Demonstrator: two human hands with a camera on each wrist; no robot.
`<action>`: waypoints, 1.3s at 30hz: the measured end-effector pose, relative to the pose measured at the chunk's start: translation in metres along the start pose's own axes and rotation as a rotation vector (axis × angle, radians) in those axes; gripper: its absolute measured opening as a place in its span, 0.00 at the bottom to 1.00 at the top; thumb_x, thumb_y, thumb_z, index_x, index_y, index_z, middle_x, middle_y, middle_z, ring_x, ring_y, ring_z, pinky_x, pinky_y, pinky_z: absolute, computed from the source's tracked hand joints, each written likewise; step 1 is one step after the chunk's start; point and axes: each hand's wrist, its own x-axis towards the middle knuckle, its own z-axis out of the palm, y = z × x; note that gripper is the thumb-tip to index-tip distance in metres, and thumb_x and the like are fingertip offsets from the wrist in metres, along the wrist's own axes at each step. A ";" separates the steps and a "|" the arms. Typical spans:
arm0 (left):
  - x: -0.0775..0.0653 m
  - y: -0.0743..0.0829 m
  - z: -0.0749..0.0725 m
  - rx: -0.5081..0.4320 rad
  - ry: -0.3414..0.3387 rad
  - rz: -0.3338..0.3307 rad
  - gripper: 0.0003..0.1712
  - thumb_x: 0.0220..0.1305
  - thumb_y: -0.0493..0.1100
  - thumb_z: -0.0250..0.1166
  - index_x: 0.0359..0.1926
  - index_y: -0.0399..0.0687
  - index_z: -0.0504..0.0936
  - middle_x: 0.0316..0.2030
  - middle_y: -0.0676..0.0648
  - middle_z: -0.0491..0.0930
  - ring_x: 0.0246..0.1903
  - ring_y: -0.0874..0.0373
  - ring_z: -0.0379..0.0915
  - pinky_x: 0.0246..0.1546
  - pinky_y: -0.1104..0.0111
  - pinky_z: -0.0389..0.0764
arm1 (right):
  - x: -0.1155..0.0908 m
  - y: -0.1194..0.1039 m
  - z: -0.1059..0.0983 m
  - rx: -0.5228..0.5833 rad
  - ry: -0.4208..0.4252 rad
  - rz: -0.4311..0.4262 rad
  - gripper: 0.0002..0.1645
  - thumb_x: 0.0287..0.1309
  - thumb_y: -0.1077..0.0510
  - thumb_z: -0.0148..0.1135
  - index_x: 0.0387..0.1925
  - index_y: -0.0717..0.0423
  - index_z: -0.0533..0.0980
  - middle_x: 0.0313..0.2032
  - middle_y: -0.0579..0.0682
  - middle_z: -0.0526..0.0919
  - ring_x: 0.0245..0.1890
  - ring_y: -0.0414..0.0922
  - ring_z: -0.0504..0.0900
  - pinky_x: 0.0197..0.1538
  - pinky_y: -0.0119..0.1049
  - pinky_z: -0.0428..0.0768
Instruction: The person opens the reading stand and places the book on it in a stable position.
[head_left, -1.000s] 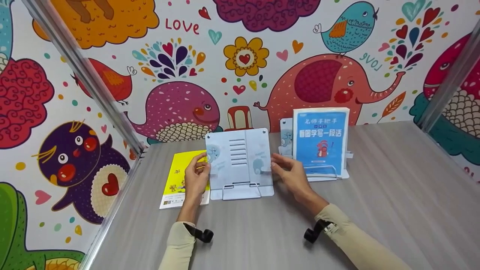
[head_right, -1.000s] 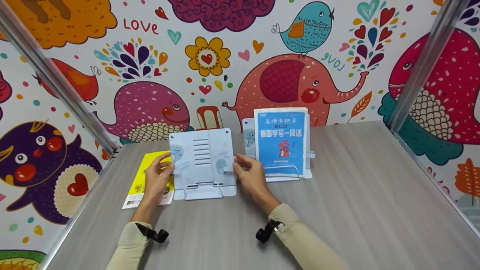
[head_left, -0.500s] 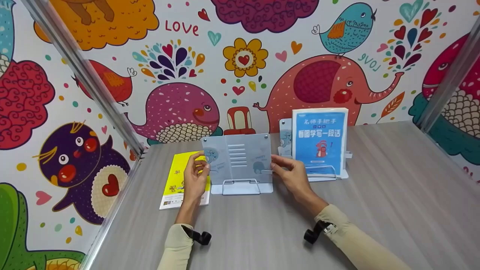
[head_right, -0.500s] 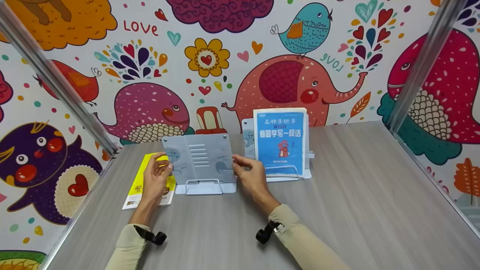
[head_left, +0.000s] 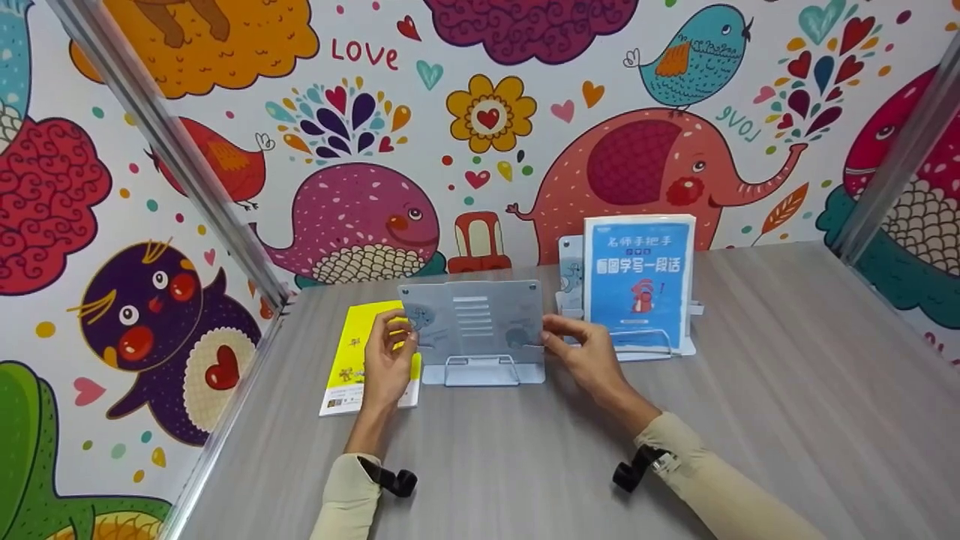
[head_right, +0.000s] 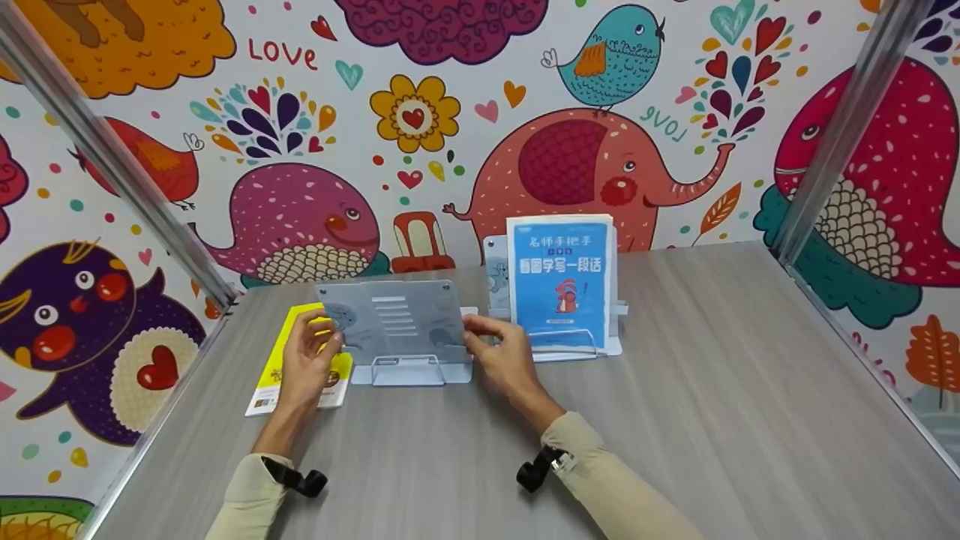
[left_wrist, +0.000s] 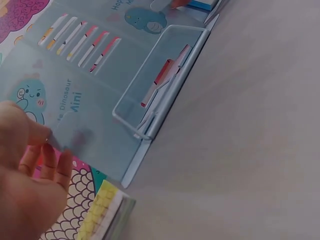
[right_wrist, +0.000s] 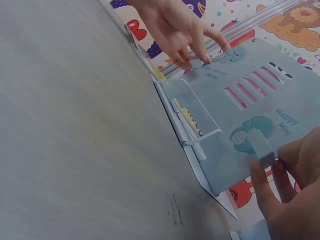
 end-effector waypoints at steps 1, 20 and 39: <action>-0.001 0.000 0.000 -0.001 -0.002 0.003 0.22 0.77 0.28 0.61 0.66 0.49 0.75 0.55 0.39 0.79 0.56 0.46 0.78 0.57 0.71 0.82 | -0.001 0.001 0.000 -0.005 0.001 -0.005 0.20 0.71 0.64 0.70 0.61 0.51 0.87 0.59 0.53 0.89 0.61 0.51 0.85 0.57 0.36 0.89; -0.031 -0.001 0.007 0.273 0.118 -0.131 0.12 0.80 0.43 0.65 0.58 0.46 0.79 0.54 0.43 0.82 0.52 0.51 0.84 0.56 0.66 0.86 | -0.008 0.001 -0.004 -0.066 -0.036 0.017 0.13 0.67 0.63 0.73 0.52 0.52 0.89 0.52 0.52 0.89 0.60 0.49 0.84 0.64 0.41 0.86; -0.021 -0.005 0.014 0.237 0.233 -0.155 0.13 0.77 0.46 0.69 0.55 0.45 0.85 0.49 0.41 0.87 0.47 0.49 0.89 0.48 0.72 0.89 | -0.011 0.005 -0.011 -0.184 -0.132 -0.045 0.12 0.71 0.53 0.73 0.52 0.48 0.91 0.50 0.49 0.93 0.52 0.47 0.88 0.61 0.42 0.87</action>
